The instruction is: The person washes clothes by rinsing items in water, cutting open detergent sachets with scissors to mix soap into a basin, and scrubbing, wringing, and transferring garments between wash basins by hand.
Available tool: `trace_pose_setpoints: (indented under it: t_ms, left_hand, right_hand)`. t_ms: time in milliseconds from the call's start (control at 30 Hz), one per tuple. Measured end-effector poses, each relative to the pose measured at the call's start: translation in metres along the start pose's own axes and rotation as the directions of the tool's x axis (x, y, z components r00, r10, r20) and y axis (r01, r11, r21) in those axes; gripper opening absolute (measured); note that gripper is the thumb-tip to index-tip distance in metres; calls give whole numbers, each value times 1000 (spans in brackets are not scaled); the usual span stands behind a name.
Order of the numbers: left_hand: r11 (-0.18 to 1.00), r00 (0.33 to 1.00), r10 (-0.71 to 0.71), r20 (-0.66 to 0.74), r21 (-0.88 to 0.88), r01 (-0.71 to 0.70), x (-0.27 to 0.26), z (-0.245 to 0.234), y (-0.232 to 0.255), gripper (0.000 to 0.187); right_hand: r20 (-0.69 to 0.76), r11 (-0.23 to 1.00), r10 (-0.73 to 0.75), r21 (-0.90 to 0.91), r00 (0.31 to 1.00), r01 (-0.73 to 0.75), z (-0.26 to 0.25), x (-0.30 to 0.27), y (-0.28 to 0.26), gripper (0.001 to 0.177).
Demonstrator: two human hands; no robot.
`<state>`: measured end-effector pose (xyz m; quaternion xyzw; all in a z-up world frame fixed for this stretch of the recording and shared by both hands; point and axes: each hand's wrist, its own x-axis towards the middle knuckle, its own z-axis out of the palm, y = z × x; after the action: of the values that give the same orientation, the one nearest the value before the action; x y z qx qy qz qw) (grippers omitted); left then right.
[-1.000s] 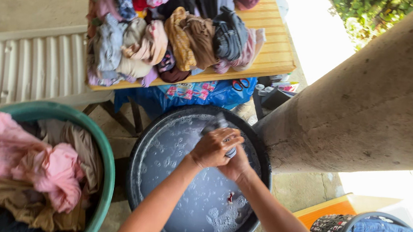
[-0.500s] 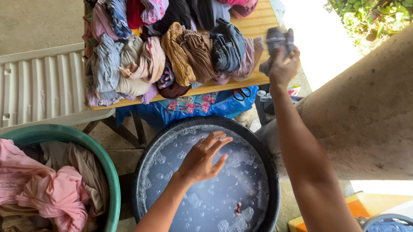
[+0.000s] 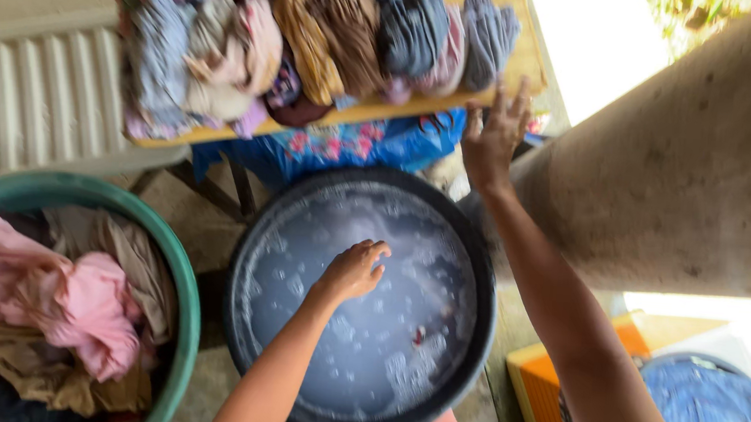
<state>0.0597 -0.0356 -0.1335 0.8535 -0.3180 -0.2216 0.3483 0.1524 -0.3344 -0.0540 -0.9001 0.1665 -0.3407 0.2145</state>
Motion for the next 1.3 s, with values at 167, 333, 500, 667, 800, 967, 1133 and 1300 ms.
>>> trace_pose_setpoints:
  t_ms: [167, 333, 500, 667, 800, 967, 1133, 1300]
  left_hand:
    - [990, 910, -126, 396, 106, 91, -20, 75, -28, 69]
    - [980, 800, -192, 568, 62, 191, -33, 107, -12, 82]
    - [993, 888, -120, 444, 56, 106, -43, 126, 11, 105]
    - [920, 935, -312, 171, 298, 253, -52, 151, 40, 32]
    - [905, 913, -400, -84, 121, 408, -55, 148, 33, 35]
    - [990, 989, -89, -114, 99, 101, -67, 89, 13, 27]
    - [832, 995, 79, -61, 554, -32, -80, 21, 25, 22]
    - [912, 996, 33, 80, 406, -63, -105, -41, 26, 24]
  right_hand:
    - [252, 900, -416, 251, 874, 356, -67, -78, -17, 30]
    - [919, 962, -260, 219, 296, 164, -71, -158, 4, 19]
    - [995, 887, -95, 95, -22, 452, -63, -246, 32, 48]
    - [989, 710, -132, 48, 66, 702, -38, -288, 66, 35]
    - [971, 968, -170, 132, 167, 214, -33, -274, 82, 29]
    - [736, 816, -575, 488, 357, 309, -61, -218, 64, 22]
    - [848, 753, -480, 267, 225, 601, -92, -179, 34, 26]
    - [902, 895, -291, 139, 318, 424, -117, -144, 25, 35]
